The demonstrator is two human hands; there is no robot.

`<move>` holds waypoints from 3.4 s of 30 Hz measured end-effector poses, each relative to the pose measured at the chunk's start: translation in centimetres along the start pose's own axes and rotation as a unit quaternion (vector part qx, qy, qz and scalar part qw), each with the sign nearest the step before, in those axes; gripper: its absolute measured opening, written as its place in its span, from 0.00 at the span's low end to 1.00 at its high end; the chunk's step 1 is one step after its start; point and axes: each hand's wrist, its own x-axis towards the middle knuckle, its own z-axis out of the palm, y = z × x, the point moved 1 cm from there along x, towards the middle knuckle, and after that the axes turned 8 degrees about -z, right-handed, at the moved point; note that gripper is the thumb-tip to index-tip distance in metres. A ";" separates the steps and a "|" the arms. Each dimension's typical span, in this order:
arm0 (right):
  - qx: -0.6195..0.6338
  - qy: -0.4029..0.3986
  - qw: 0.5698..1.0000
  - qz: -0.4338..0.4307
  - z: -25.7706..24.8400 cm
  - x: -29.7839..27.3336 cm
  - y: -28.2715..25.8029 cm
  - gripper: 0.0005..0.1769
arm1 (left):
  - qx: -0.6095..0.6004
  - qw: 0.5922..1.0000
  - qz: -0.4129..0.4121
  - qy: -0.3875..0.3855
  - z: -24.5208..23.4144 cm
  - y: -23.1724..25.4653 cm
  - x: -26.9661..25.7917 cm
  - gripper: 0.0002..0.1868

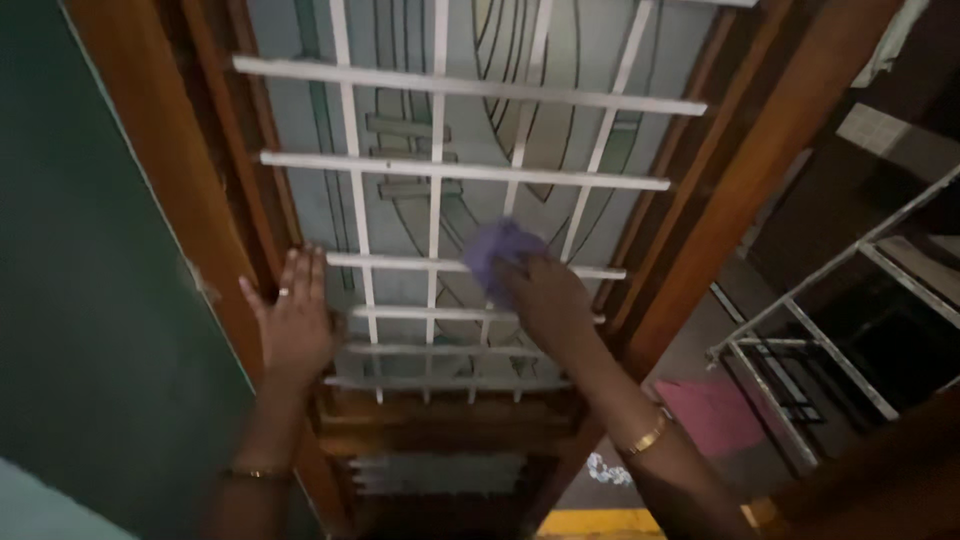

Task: The person wipes the glass panes of a wooden door with a purple cloth. They systematically clean the individual panes behind the white grid and the wooden frame.

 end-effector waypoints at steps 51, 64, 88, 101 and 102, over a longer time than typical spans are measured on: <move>0.045 0.007 0.997 0.063 5.3 8.1 -4.0 0.22 | 0.029 0.999 0.003 -0.033 -1.2 -0.2 0.1 0.54; 0.004 0.070 0.997 0.031 4.4 9.6 -2.9 0.22 | 0.039 0.997 -0.002 -0.070 -1.8 0.1 0.6 0.57; -0.010 0.046 0.999 0.010 6.0 15.9 -8.9 0.26 | -0.032 0.999 0.027 -0.010 -0.8 -0.8 0.0 0.54; 0.044 0.053 0.994 -0.082 7.9 7.0 -9.5 0.23 | -0.125 0.990 0.057 -0.040 -0.1 -2.8 -0.2 0.59; 0.044 0.040 0.994 -0.090 7.6 6.1 -8.9 0.26 | -0.146 0.986 0.072 -0.019 -0.1 -2.9 -0.2 0.60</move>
